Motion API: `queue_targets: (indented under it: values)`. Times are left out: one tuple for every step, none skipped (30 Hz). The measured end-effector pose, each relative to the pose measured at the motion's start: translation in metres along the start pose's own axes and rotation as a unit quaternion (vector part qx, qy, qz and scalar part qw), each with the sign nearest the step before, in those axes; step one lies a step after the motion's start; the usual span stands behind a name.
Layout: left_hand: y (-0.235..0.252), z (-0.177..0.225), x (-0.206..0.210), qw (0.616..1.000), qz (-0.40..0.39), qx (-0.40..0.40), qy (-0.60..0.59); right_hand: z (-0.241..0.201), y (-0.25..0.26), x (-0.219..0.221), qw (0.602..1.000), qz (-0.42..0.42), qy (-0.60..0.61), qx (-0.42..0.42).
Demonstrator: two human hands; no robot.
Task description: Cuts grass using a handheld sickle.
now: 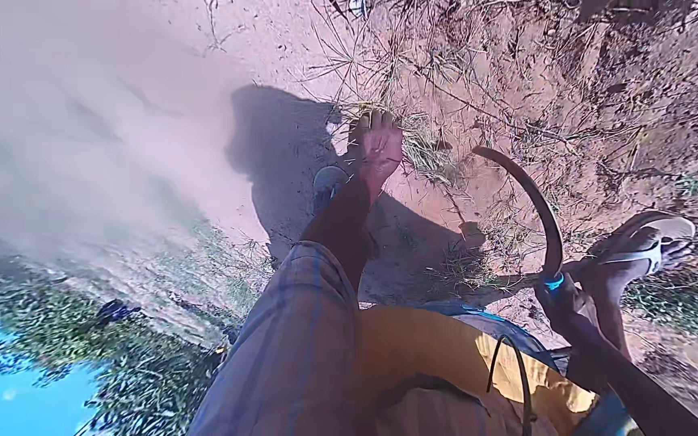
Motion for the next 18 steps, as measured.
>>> queue_targets:
  values:
    - [0.007,-0.003,-0.008,0.999,0.036,0.005,0.002,-0.013,0.014,-0.004,1.000,0.014,0.013,-0.019]
    - [0.014,-0.005,-0.019,0.998,0.067,0.013,-0.007,-0.026,0.028,-0.006,0.997,0.034,0.021,-0.066]
    - [0.023,-0.008,-0.029,0.995,0.096,0.023,-0.017,-0.037,0.041,-0.005,0.991,0.054,0.027,-0.118]
    - [0.034,-0.010,-0.039,0.993,0.110,0.027,-0.022,-0.048,0.053,-0.003,0.983,0.073,0.030,-0.167]
    - [0.046,-0.012,-0.047,0.993,0.111,0.024,-0.028,-0.060,0.064,0.000,0.976,0.082,0.036,-0.200]
    - [0.058,-0.015,-0.050,0.995,0.092,0.010,-0.031,-0.070,0.073,0.003,0.972,0.083,0.042,-0.217]
    - [0.065,-0.020,-0.050,0.998,0.058,-0.016,-0.034,-0.081,0.080,0.006,0.972,0.075,0.049,-0.216]
    - [0.068,-0.026,-0.049,0.998,0.022,-0.047,-0.041,-0.092,0.086,0.008,0.975,0.066,0.055,-0.206]
    - [0.067,-0.034,-0.048,0.996,-0.019,-0.072,-0.042,-0.103,0.094,0.008,0.975,0.065,0.058,-0.204]
    - [0.062,-0.041,-0.045,0.994,-0.058,-0.084,-0.046,-0.114,0.101,0.007,0.974,0.064,0.062,-0.206]
    - [0.057,-0.049,-0.039,0.992,-0.078,-0.089,-0.042,-0.126,0.108,0.006,0.972,0.067,0.063,-0.218]
    - [0.051,-0.055,-0.032,0.992,-0.083,-0.087,-0.041,-0.140,0.115,0.005,0.967,0.073,0.062,-0.236]
    - [0.045,-0.058,-0.028,0.993,-0.078,-0.079,-0.043,-0.156,0.122,0.003,0.962,0.077,0.065,-0.253]
    - [0.041,-0.058,-0.024,0.993,-0.074,-0.075,-0.051,-0.175,0.129,-0.001,0.961,0.075,0.071,-0.257]
    - [0.038,-0.055,-0.022,0.992,-0.071,-0.081,-0.065,-0.193,0.137,-0.003,0.964,0.068,0.068,-0.250]
    - [0.036,-0.052,-0.021,0.990,-0.071,-0.090,-0.080,-0.209,0.146,-0.002,0.969,0.059,0.061,-0.234]
    - [0.034,-0.048,-0.019,0.988,-0.074,-0.095,-0.093,-0.219,0.156,0.003,0.975,0.049,0.043,-0.213]
    - [0.033,-0.045,-0.017,0.987,-0.076,-0.097,-0.100,-0.216,0.165,0.014,0.983,0.034,0.017,-0.181]
Point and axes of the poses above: each hand's wrist, its own y-axis towards the middle knuckle, its own x-axis out of the palm, z = x × y, the point moved 5 cm from there along y, towards the middle knuckle, and after that the axes turned 14 degrees about y, right-handed, at the moved point
